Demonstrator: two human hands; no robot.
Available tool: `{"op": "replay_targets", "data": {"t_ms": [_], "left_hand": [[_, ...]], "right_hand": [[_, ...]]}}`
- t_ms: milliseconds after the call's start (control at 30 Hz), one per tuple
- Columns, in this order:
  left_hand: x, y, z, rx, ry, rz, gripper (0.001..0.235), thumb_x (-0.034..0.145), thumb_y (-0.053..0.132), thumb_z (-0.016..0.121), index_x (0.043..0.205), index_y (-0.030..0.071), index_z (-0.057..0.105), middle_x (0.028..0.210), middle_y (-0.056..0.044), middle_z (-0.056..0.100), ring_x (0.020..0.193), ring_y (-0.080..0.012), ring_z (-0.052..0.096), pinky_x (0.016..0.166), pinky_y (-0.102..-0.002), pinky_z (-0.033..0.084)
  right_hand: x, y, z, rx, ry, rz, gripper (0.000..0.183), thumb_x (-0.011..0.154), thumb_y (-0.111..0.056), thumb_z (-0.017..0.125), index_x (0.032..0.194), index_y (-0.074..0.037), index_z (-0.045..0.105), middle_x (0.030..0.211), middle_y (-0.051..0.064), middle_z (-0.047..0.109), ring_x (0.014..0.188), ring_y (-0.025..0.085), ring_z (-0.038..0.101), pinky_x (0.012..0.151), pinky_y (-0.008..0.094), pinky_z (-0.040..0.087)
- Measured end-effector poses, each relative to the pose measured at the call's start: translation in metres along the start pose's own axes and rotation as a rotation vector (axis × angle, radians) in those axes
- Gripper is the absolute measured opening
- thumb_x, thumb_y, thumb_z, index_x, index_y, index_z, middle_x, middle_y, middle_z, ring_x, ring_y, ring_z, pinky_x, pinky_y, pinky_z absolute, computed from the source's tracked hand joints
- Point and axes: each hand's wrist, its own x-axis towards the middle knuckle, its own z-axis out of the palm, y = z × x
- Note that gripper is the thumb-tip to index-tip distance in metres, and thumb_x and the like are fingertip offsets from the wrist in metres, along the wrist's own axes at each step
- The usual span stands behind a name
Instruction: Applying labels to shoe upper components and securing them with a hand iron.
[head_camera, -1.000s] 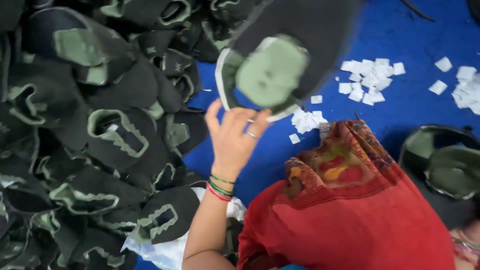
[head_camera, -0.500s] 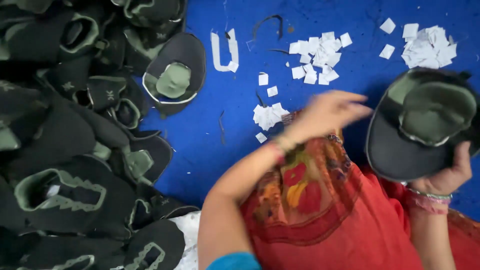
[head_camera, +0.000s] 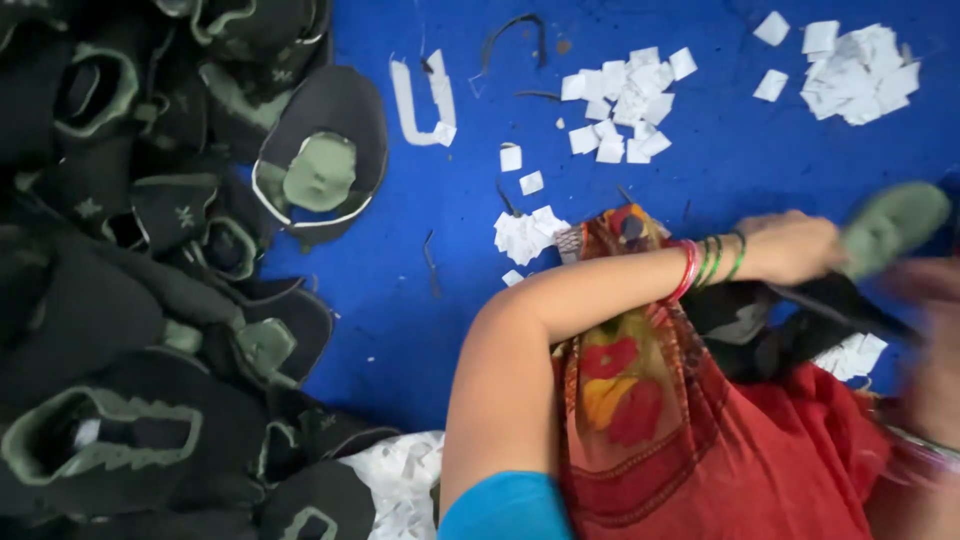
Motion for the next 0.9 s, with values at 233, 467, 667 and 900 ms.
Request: {"op": "replay_targets", "data": {"t_ms": [233, 467, 667, 900], "left_hand": [[-0.082, -0.106, -0.095, -0.037, 0.786, 0.216, 0.033, 0.089, 0.004, 0.059, 0.121, 0.006, 0.065, 0.122, -0.016, 0.069, 0.113, -0.0329, 0.066, 0.1, -0.04, 0.053], [-0.198, -0.211, -0.156, 0.165, 0.684, -0.338, 0.029, 0.061, 0.012, 0.085, 0.086, 0.007, 0.071, 0.089, -0.016, 0.071, 0.088, -0.0381, 0.069, 0.074, -0.048, 0.055], [-0.191, -0.166, -0.163, 0.164, 0.644, -0.543, 0.016, 0.076, 0.016, 0.087, 0.086, 0.009, 0.076, 0.086, -0.012, 0.078, 0.082, -0.0296, 0.074, 0.075, -0.041, 0.057], [-0.087, -0.083, -0.131, -1.044, 0.495, -0.032, 0.016, 0.091, 0.001, 0.072, 0.106, -0.003, 0.067, 0.089, -0.008, 0.075, 0.079, -0.0163, 0.075, 0.07, -0.031, 0.065]], "right_hand": [[0.019, 0.024, 0.069, -0.392, -0.073, -0.319, 0.061, 0.073, -0.016, 0.074, 0.131, -0.008, 0.058, 0.132, 0.014, 0.061, 0.122, 0.035, 0.057, 0.103, 0.046, 0.044], [0.053, -0.01, 0.056, -0.706, -0.03, -0.349, 0.065, 0.071, -0.012, 0.074, 0.135, -0.023, 0.066, 0.122, 0.008, 0.064, 0.116, 0.031, 0.058, 0.094, 0.046, 0.042], [0.051, -0.024, 0.069, -0.702, -0.049, -0.165, 0.057, 0.084, -0.018, 0.072, 0.14, -0.022, 0.066, 0.117, 0.01, 0.064, 0.11, 0.032, 0.059, 0.09, 0.046, 0.047], [0.019, 0.082, 0.079, 0.367, 0.061, 0.144, 0.037, 0.102, -0.032, 0.06, 0.127, -0.007, 0.068, 0.151, 0.013, 0.056, 0.129, 0.03, 0.059, 0.11, 0.038, 0.046]]}}
